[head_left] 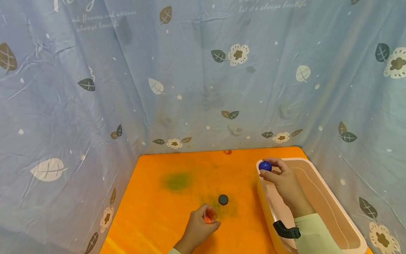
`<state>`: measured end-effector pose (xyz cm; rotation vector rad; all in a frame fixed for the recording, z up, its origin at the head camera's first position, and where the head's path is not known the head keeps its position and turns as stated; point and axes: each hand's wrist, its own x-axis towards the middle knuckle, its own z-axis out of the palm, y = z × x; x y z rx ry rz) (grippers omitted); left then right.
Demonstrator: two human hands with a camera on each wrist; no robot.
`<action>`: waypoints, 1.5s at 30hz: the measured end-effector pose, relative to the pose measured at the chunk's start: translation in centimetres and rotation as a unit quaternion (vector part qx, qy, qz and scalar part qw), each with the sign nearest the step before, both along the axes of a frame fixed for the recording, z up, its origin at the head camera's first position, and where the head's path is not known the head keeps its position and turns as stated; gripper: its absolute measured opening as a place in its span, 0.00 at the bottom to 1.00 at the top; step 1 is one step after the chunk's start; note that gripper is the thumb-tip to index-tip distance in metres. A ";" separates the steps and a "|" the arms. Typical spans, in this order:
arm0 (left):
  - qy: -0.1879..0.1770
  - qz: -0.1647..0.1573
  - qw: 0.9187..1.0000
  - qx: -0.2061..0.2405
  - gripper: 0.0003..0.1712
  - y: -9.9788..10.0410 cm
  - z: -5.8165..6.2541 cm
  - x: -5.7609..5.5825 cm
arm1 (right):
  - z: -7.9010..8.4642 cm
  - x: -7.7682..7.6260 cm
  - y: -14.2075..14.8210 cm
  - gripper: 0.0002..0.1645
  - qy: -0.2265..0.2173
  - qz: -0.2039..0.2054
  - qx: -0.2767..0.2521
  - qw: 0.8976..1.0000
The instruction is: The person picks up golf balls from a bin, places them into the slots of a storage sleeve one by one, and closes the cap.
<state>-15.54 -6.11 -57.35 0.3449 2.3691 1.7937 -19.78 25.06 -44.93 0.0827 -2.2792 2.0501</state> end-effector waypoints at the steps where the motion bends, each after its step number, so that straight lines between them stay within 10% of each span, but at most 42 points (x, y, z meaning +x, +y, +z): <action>1: 0.001 0.000 1.000 0.000 0.14 0.0 0.0 0.0 | 0.2 0.2 -0.4 0.33 0.001 0.007 -0.004 1.000; 23: 0.016 -0.005 1.000 0.003 0.14 -0.1 0.1 0.3 | -1.1 3.9 -9.0 0.23 -0.037 0.154 -0.040 0.987; 33: 0.033 -0.012 0.999 0.008 0.13 -0.1 4.0 1.7 | -2.6 4.6 -11.0 0.21 -0.018 0.187 -0.004 0.982; 45: 0.065 -0.044 0.996 0.029 0.12 -0.5 0.0 0.1 | -5.2 5.1 -12.8 0.20 0.011 0.223 0.006 0.975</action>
